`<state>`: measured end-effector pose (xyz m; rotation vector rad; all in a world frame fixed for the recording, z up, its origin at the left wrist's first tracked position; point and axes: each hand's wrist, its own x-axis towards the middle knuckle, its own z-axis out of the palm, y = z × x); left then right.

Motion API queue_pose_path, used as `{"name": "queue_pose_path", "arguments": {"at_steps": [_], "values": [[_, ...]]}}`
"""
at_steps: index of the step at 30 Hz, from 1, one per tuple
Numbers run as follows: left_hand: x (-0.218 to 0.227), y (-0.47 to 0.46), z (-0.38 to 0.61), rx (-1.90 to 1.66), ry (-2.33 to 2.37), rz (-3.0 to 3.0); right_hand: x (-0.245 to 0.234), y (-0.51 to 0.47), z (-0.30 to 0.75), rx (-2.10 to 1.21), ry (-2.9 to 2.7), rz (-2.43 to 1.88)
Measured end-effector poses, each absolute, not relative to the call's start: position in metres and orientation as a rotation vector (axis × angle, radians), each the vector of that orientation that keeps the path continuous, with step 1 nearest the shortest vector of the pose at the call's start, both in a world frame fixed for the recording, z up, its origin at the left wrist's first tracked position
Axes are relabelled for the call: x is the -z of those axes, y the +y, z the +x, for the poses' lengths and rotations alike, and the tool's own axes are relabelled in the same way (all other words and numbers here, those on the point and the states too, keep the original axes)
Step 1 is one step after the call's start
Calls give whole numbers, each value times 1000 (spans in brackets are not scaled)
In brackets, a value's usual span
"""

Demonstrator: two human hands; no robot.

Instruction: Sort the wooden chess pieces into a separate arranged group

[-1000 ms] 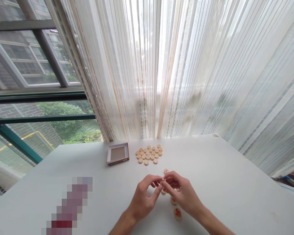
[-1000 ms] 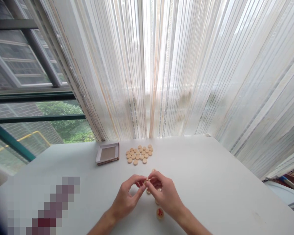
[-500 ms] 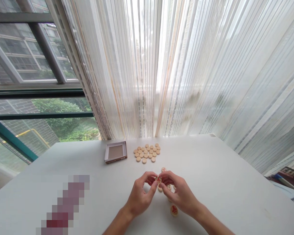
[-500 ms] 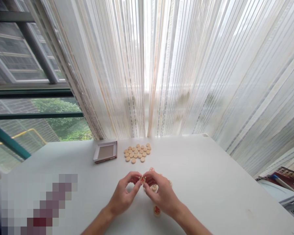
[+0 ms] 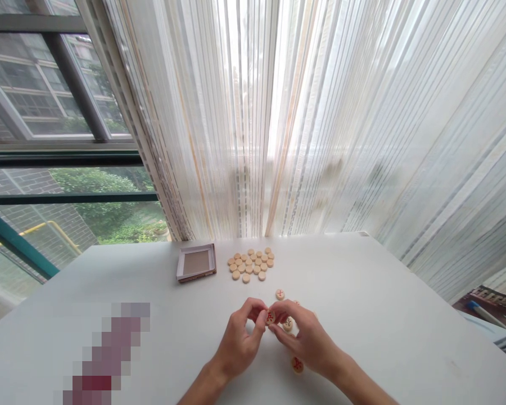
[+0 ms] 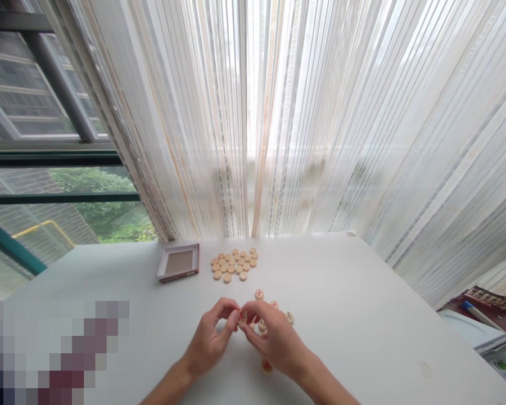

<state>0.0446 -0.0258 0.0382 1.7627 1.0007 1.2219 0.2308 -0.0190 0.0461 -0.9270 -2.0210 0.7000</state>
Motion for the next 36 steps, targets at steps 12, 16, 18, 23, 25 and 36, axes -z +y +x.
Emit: {"name": "queue_pose_path", "arguments": {"at_steps": [12,16,18,23,25,36], "values": [[-34,-23,44,-1216,1040,1760,-47,-20,229,-655,-2037,-901],[-37,-24,44,-1221,1004,1753,-45,-18,231,-684,-2035,-905],[-39,-24,44,-1220,991,1758,-45,-17,232,-692,-2033,-913],[-41,-26,44,-1213,963,1768,-49,-19,234,-721,-2026,-911],[-40,-26,45,-1217,964,1764,-51,-20,233,-751,-2005,-908],[-41,-27,45,-1227,970,1853,-62,-19,228,-1090,-1748,-923]]}}
